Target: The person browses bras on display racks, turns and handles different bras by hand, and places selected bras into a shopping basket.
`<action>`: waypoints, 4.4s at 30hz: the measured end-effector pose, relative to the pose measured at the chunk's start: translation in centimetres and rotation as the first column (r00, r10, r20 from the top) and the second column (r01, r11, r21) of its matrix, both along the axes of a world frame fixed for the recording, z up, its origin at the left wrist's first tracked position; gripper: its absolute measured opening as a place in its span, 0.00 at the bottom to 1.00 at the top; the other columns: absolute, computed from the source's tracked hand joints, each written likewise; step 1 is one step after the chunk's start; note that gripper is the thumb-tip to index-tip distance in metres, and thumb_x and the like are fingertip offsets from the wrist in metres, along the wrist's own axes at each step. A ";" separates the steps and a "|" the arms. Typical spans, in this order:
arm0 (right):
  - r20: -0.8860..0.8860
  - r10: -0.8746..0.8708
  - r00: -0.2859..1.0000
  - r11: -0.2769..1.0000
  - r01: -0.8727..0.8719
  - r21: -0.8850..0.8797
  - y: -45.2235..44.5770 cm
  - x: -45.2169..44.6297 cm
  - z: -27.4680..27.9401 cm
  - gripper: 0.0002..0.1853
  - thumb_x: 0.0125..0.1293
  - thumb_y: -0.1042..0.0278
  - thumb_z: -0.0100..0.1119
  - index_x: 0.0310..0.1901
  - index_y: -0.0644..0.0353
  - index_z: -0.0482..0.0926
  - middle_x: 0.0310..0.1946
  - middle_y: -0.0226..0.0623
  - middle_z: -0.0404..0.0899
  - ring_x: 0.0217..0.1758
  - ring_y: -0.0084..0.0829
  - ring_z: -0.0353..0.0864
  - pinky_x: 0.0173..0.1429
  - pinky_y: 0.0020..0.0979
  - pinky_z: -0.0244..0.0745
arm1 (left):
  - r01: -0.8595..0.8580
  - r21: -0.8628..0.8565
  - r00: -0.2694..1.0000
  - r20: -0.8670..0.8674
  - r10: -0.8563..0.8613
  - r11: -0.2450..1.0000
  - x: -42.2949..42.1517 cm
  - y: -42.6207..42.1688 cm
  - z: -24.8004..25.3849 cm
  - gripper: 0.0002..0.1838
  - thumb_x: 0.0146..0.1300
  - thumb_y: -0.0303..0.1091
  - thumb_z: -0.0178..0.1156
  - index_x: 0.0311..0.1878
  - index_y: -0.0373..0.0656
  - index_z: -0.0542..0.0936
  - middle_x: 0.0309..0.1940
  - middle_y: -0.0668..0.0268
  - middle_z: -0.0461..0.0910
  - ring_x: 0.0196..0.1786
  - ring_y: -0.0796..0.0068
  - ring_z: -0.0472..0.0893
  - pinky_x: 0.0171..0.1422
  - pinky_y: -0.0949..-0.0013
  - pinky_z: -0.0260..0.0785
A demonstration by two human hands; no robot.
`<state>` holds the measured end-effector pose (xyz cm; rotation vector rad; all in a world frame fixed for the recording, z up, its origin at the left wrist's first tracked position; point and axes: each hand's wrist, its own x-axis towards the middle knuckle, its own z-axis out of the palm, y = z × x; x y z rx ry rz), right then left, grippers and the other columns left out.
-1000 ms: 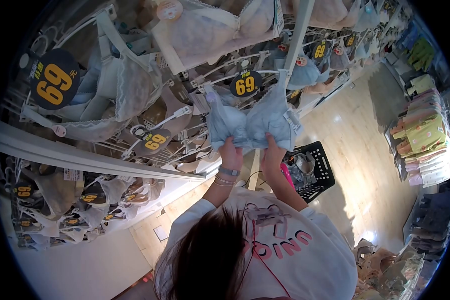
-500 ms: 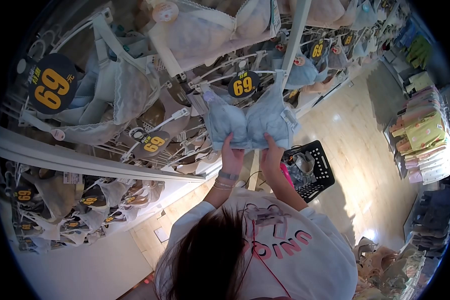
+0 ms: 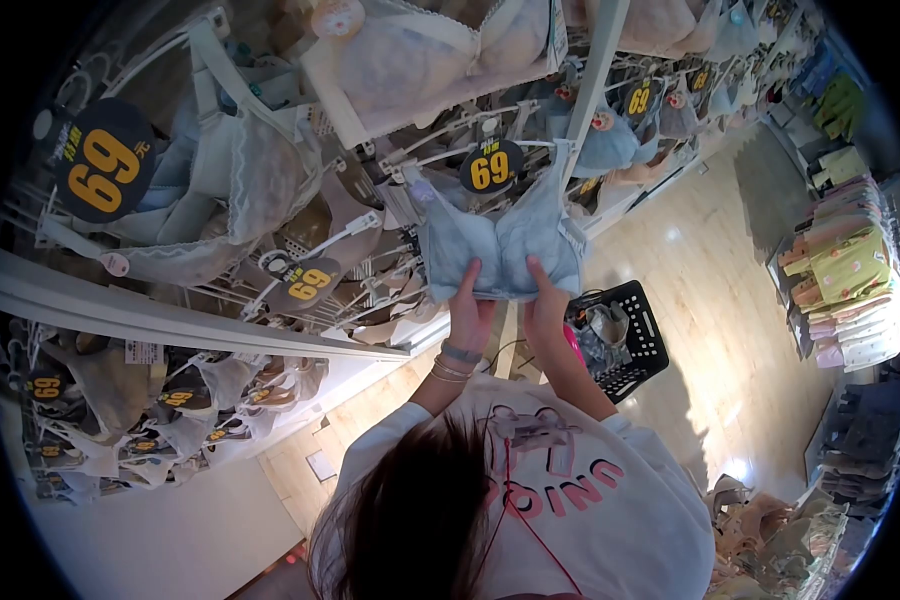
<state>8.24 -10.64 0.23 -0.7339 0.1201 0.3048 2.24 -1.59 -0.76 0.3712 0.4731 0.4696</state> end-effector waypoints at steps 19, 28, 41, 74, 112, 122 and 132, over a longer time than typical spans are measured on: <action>-0.161 -0.022 0.987 0.998 0.013 -0.054 -0.1 0.6 0.4 0.16 0.58 0.80 0.56 0.48 0.70 0.67 0.45 0.41 0.74 0.46 0.32 0.78 0.47 0.29 0.76 | -0.004 0.001 1.000 -0.003 0.004 1.000 0.6 1.5 -1.4 0.14 0.67 0.34 0.46 0.54 0.44 0.70 0.53 0.66 0.74 0.56 0.71 0.73 0.59 0.63 0.66; -0.117 0.049 0.992 0.999 -0.050 -0.005 0.5 1.8 -0.4 0.14 0.61 0.78 0.49 0.48 0.75 0.67 0.45 0.44 0.74 0.48 0.35 0.77 0.51 0.34 0.74 | -0.005 -0.061 0.991 0.133 0.013 0.998 0.9 1.4 2.4 0.22 0.67 0.45 0.47 0.60 0.44 0.66 0.59 0.64 0.69 0.62 0.65 0.67 0.67 0.57 0.57; -0.122 0.085 0.989 0.996 -0.083 0.020 1.0 0.9 0.2 0.20 0.61 0.80 0.47 0.56 0.70 0.65 0.52 0.41 0.72 0.56 0.35 0.74 0.58 0.34 0.71 | -0.169 0.222 0.980 -0.067 0.188 0.960 1.7 1.0 2.3 0.24 0.58 0.30 0.64 0.57 0.38 0.69 0.53 0.67 0.74 0.54 0.75 0.75 0.56 0.71 0.69; -0.125 0.082 0.989 0.991 -0.068 0.113 0.9 0.9 0.3 0.23 0.60 0.83 0.47 0.59 0.70 0.61 0.57 0.45 0.68 0.60 0.40 0.69 0.65 0.40 0.66 | -0.081 0.038 0.994 0.070 0.078 0.996 1.8 3.2 -1.1 0.15 0.70 0.30 0.42 0.57 0.38 0.69 0.54 0.61 0.74 0.58 0.66 0.73 0.63 0.59 0.67; -0.119 0.231 0.966 0.911 -0.172 0.375 -0.5 1.6 -2.1 0.25 0.61 0.76 0.54 0.61 0.58 0.64 0.59 0.34 0.69 0.62 0.32 0.68 0.64 0.36 0.62 | -0.048 0.117 0.992 0.122 0.034 0.992 0.4 1.7 -1.2 0.26 0.61 0.25 0.59 0.62 0.47 0.65 0.57 0.68 0.71 0.58 0.70 0.72 0.62 0.62 0.66; -0.055 0.215 0.975 0.957 -0.199 0.213 -1.0 1.7 -1.9 0.26 0.62 0.77 0.56 0.62 0.58 0.62 0.59 0.35 0.70 0.62 0.32 0.69 0.66 0.36 0.63 | -0.024 0.005 0.997 0.079 0.023 1.000 -0.3 2.0 -0.7 0.22 0.61 0.27 0.60 0.58 0.45 0.69 0.55 0.68 0.74 0.56 0.71 0.75 0.60 0.65 0.69; -0.092 0.227 0.970 0.950 -0.200 0.238 -1.4 1.7 -1.4 0.26 0.61 0.75 0.59 0.61 0.58 0.63 0.57 0.34 0.70 0.59 0.31 0.71 0.63 0.35 0.65 | 0.141 -0.028 0.978 0.156 -0.135 0.990 -0.2 0.9 -0.9 0.18 0.62 0.26 0.59 0.55 0.43 0.71 0.54 0.67 0.75 0.56 0.72 0.74 0.62 0.66 0.67</action>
